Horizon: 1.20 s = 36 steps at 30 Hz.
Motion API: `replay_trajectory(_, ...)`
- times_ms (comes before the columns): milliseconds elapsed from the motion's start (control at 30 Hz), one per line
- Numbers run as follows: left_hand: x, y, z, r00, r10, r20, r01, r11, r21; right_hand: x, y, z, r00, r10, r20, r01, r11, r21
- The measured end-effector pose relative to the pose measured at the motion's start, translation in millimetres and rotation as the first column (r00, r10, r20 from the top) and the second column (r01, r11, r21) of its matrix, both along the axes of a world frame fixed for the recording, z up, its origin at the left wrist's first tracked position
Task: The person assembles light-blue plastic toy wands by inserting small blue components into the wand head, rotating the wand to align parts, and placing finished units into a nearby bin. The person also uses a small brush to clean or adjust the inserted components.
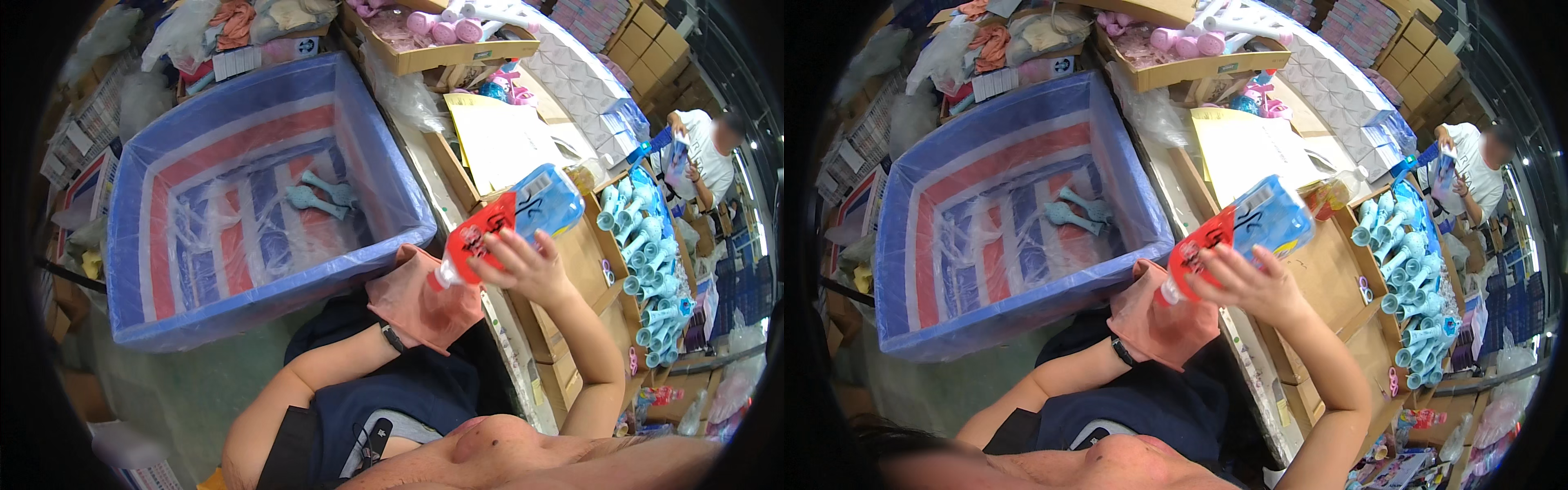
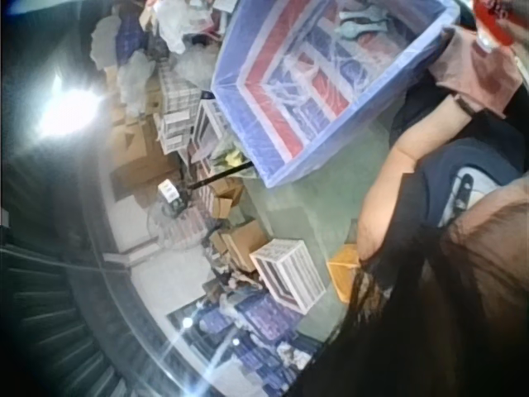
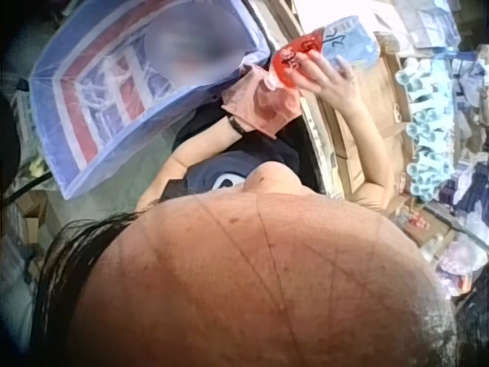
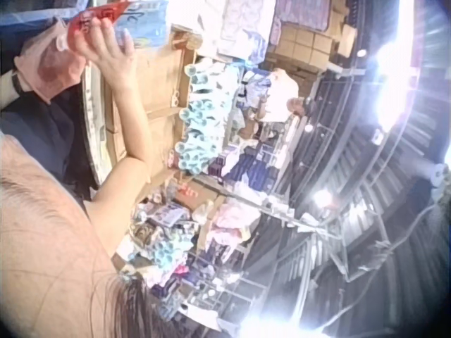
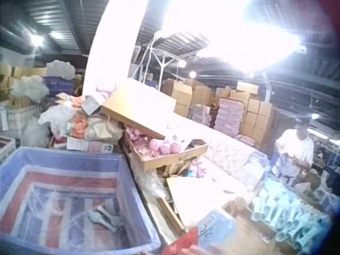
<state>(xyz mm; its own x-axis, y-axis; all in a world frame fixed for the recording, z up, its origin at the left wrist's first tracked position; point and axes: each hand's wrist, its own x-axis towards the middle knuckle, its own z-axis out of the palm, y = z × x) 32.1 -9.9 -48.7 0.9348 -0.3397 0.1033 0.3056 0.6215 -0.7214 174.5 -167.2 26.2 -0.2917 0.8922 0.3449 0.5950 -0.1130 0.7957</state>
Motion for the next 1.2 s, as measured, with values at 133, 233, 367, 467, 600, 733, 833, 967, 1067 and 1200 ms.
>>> replay_trajectory(133, 2, 1, -23, 0.993, 0.081, 0.081, -0.099, 0.961, 0.259, 18, -16, 4, 0.982, -0.180, -0.065, 0.179, 0.984, -0.015)
replay_trajectory(233, 5, 13, -27, 0.978, 0.125, 0.165, -0.204, 0.717, 0.666, 17, -35, -9, 0.891, -0.127, -0.437, 0.184, 0.979, 0.092)
replay_trajectory(367, 17, 20, -14, 0.931, -0.034, 0.363, -0.227, 0.723, 0.652, 18, -45, -37, 0.501, 0.090, -0.861, 0.378, 0.872, 0.312)
replay_trajectory(467, 20, 22, 6, 0.901, -0.122, 0.417, -0.192, 0.749, 0.634, 48, -40, -50, 0.030, 0.530, -0.847, 0.671, 0.617, 0.410)
replay_trajectory(600, -5, 70, 35, 0.938, -0.003, 0.346, -0.264, 0.640, 0.722, 112, -27, -69, 0.084, 0.804, -0.589, 0.748, 0.340, 0.571)
replay_trajectory(733, -65, 183, 38, 0.824, 0.538, 0.178, -0.255, 0.072, 0.964, 167, -19, -98, 0.283, 0.708, -0.647, 0.725, 0.284, 0.628)
replay_trajectory(833, -111, 271, 13, 0.699, 0.645, 0.309, -0.117, -0.324, 0.939, 178, -27, -108, 0.359, 0.587, -0.726, 0.748, 0.284, 0.600)
replay_trajectory(967, -168, 349, -40, 0.642, 0.760, 0.098, -0.288, 0.121, 0.950, 143, -20, -78, 0.612, 0.407, -0.679, 0.626, 0.277, 0.729)
replay_trajectory(1067, -188, 355, -76, 0.562, 0.827, 0.016, -0.036, 0.005, 0.999, 104, 39, -34, 0.611, 0.187, -0.769, 0.499, 0.662, 0.558)
replay_trajectory(1200, -180, 336, -71, 0.769, 0.623, 0.142, 0.321, -0.569, 0.757, 62, 192, -23, 0.495, -0.026, -0.868, 0.091, 0.996, 0.022)
